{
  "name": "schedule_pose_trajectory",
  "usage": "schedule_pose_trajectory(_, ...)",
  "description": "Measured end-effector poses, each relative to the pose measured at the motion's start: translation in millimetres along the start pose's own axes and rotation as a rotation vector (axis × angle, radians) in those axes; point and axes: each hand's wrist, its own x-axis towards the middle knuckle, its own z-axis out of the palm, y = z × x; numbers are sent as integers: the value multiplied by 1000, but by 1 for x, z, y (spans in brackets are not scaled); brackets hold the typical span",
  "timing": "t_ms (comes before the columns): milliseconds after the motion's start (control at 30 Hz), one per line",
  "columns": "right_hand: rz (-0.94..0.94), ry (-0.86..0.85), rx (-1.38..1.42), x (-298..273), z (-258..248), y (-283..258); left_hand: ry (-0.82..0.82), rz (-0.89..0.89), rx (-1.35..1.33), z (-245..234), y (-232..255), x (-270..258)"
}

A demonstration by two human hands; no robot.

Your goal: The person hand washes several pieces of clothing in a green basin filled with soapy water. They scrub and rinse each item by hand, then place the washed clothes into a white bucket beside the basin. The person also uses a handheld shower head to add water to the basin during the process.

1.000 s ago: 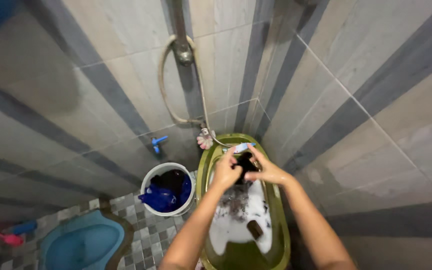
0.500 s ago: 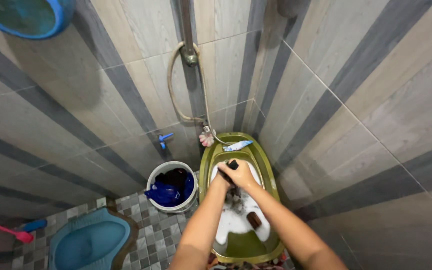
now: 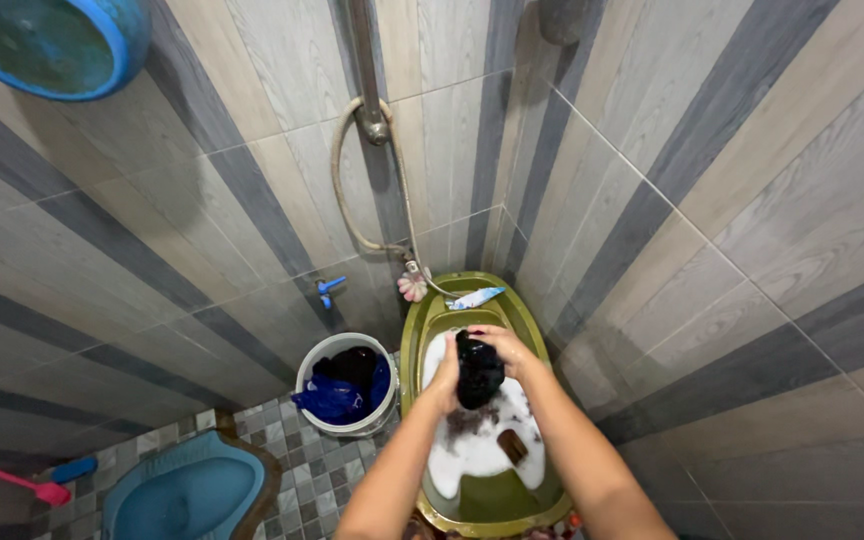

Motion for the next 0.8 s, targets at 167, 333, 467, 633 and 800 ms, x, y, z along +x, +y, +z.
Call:
schedule_pose_trajectory(167,-549,30,-491,-21,28,28,-116,-114,-268,-13,34,7)
schedule_pose_trajectory(333,-484,509,-662,-9,22,37,173,187,90,18,17,20)
schedule_pose_trajectory(467,-138,297,185,-17,1,7,76,366,462,41,6,22)
schedule_pose_trajectory(633,-204,146,125,-20,-11,-13,-165,509,681,36,10,24)
schedule_pose_trajectory(800,-494,325,-519,-16,8,-5,210,135,398,15,-7,7)
